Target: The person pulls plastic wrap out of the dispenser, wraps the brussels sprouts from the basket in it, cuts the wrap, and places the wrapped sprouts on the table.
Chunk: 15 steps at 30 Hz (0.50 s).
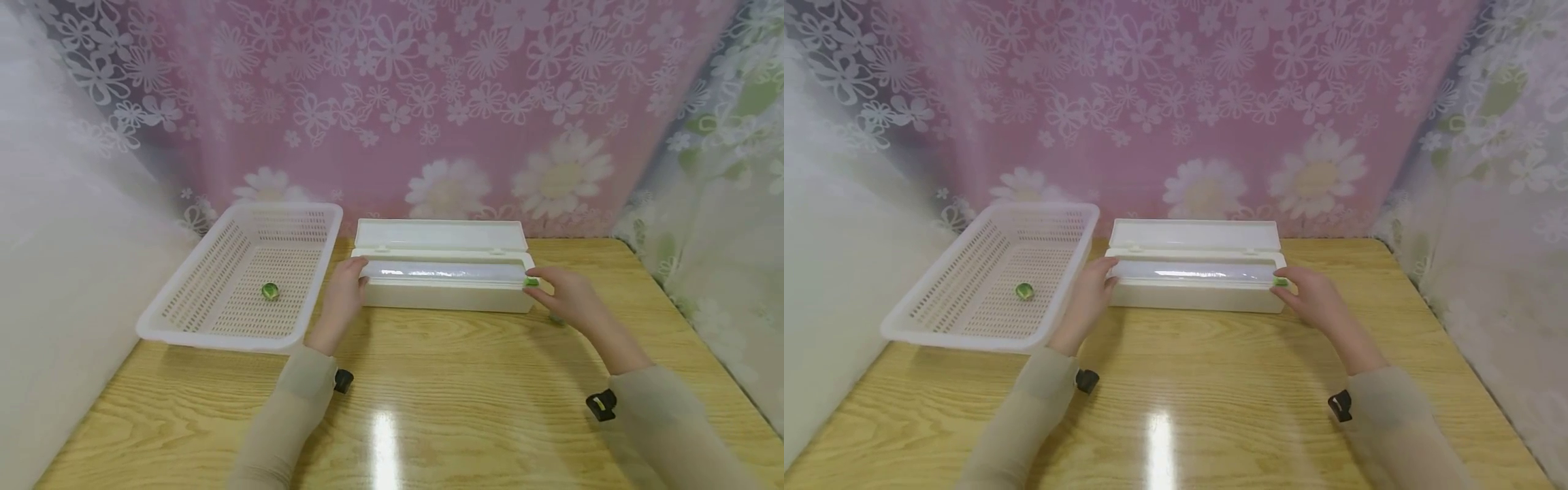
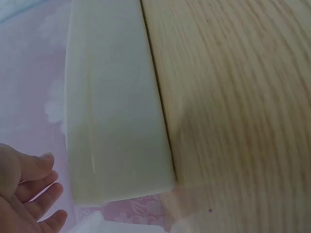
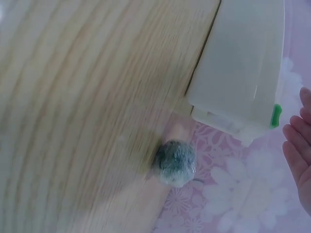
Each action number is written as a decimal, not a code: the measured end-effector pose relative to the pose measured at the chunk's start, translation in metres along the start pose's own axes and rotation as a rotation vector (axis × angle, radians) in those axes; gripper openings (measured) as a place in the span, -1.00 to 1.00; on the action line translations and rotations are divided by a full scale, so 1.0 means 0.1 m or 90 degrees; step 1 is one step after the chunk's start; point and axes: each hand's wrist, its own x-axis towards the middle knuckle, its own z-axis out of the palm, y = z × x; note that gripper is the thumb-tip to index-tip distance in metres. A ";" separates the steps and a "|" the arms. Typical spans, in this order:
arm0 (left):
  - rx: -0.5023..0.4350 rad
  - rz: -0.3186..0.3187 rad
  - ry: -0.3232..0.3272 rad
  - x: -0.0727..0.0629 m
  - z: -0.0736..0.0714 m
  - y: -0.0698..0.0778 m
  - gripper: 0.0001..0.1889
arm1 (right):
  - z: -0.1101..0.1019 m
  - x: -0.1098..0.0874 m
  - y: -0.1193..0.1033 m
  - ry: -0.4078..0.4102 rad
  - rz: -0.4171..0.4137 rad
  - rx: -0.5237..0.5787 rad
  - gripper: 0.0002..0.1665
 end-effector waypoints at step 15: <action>0.002 -0.066 0.014 0.11 0.17 -0.21 -0.80 | 0.15 0.19 0.03 -0.040 0.014 -0.004 -0.63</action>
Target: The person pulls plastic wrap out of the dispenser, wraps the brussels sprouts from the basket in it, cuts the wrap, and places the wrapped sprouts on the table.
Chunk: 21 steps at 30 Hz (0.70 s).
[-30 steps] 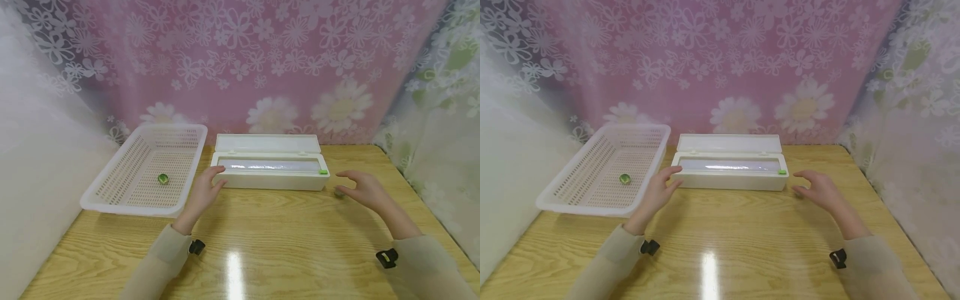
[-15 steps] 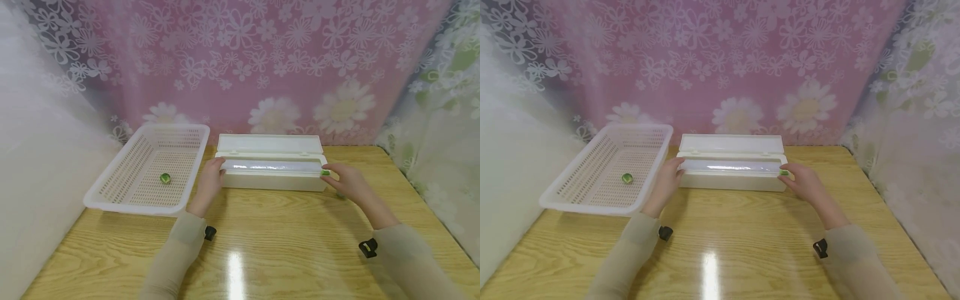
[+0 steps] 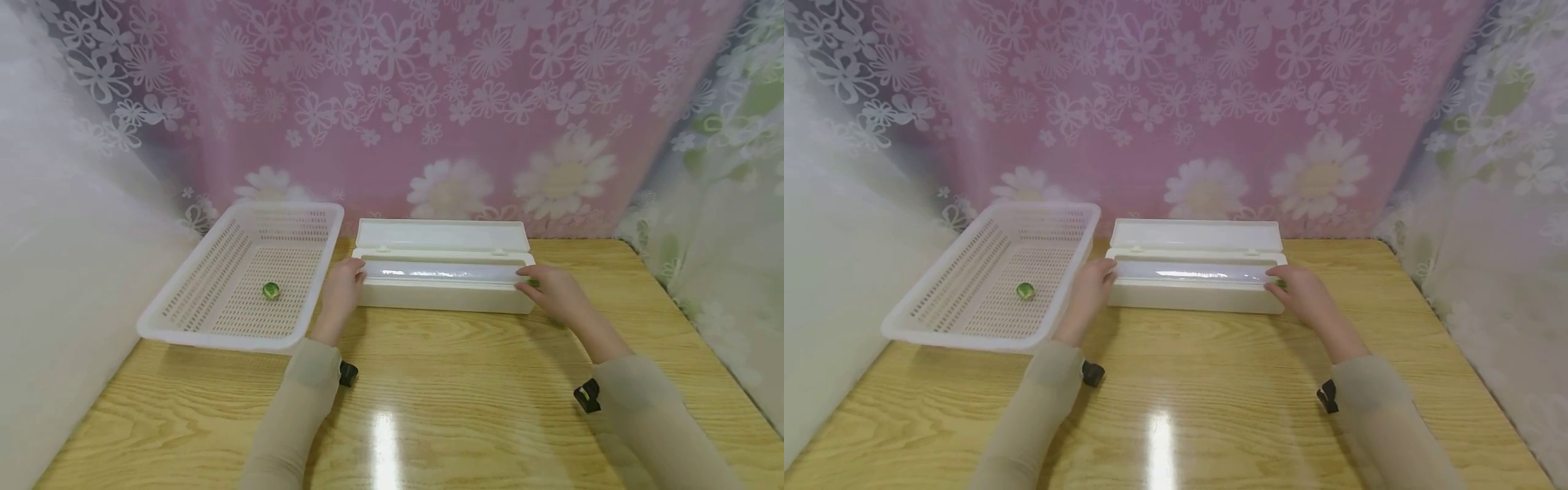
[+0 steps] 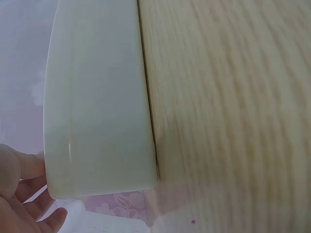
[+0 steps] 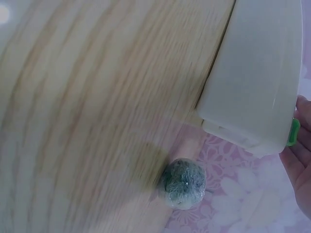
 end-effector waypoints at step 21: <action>-0.008 -0.025 -0.008 0.12 0.03 0.04 -0.94 | 0.00 0.02 -0.01 -0.022 0.014 0.018 -0.67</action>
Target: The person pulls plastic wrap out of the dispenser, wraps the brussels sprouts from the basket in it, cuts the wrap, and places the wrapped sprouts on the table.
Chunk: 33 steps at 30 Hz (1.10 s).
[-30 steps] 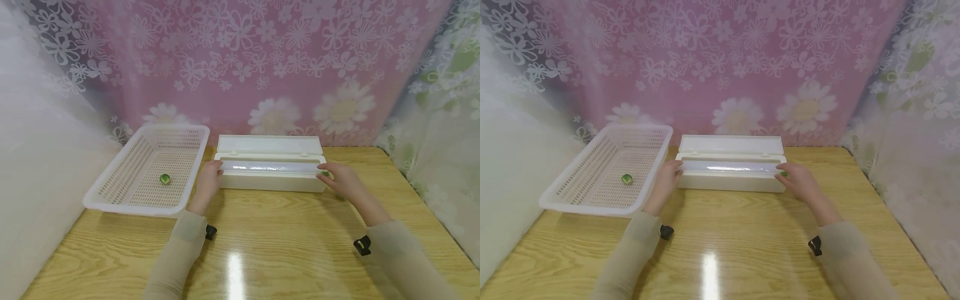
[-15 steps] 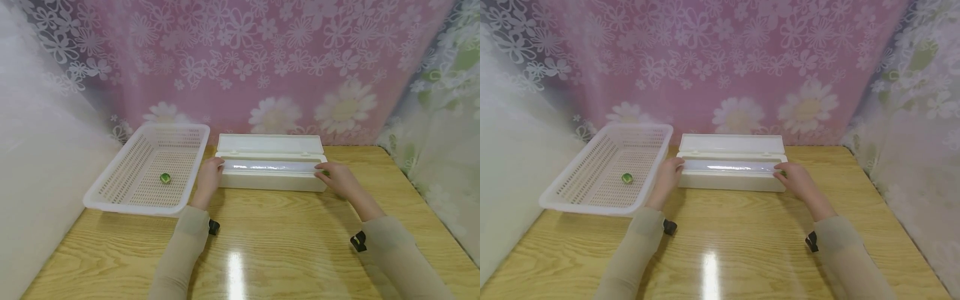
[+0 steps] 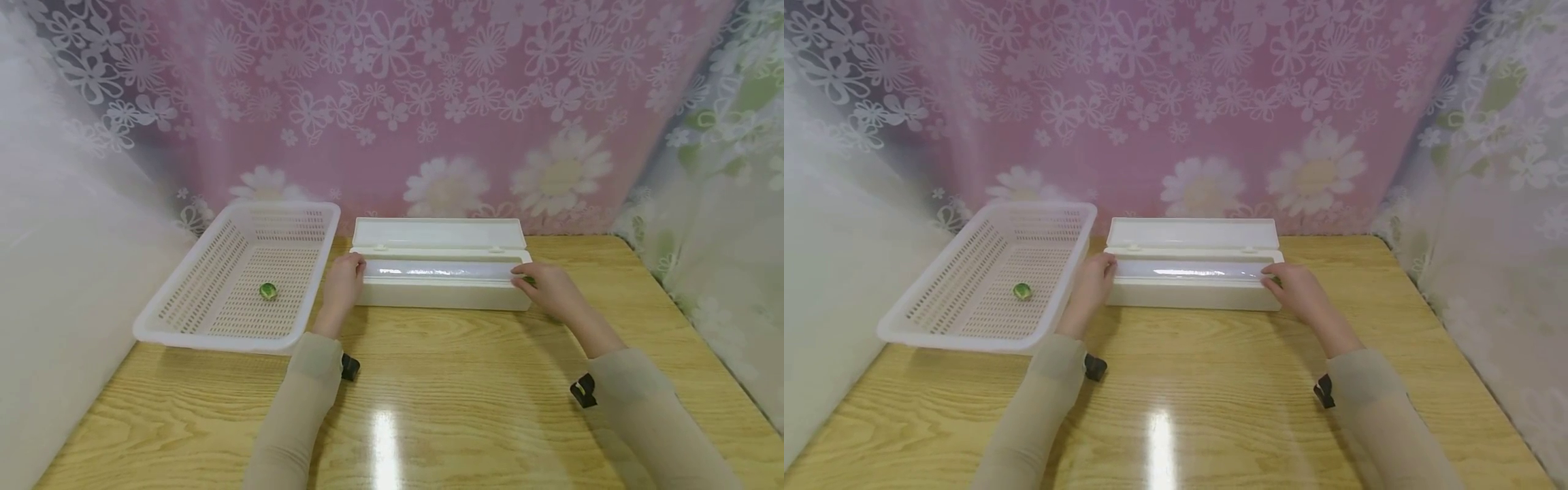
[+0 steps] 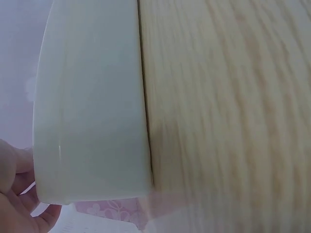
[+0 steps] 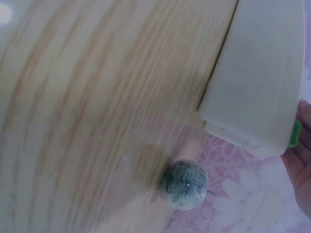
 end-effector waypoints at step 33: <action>-0.006 0.018 -0.012 0.01 0.02 0.01 -0.91 | -0.01 -0.02 -0.01 -0.016 0.005 0.003 -0.64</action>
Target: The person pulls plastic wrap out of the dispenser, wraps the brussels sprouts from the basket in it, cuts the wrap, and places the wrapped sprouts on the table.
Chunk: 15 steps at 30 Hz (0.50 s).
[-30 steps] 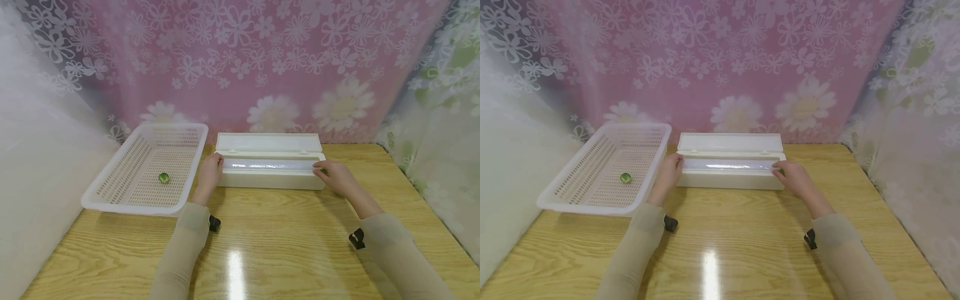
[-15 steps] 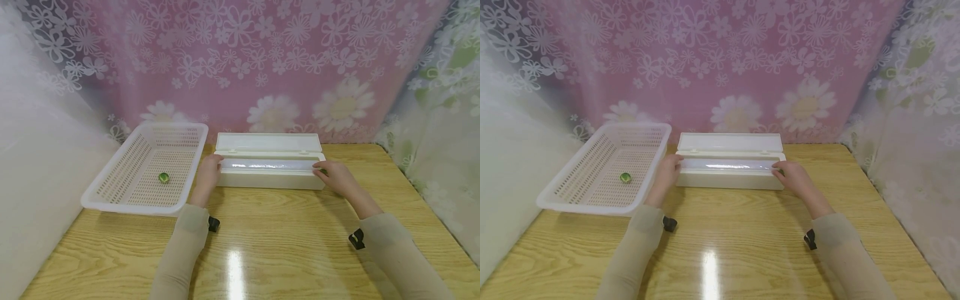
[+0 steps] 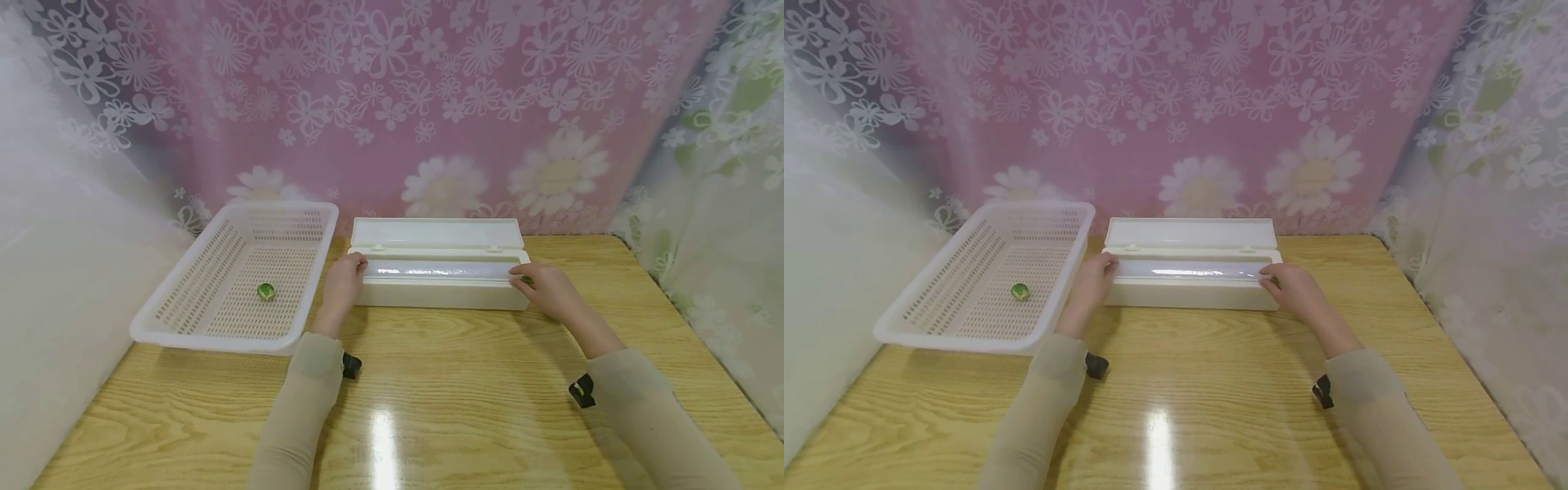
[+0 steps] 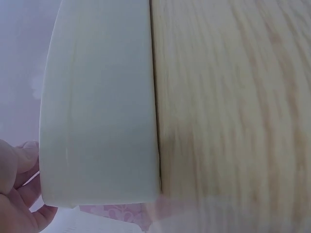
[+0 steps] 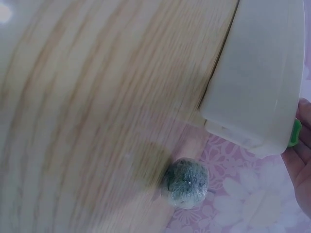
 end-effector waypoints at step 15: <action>-0.150 -0.053 0.065 0.04 0.04 -0.05 -0.89 | -0.01 0.03 -0.02 -0.002 -0.005 0.001 -0.60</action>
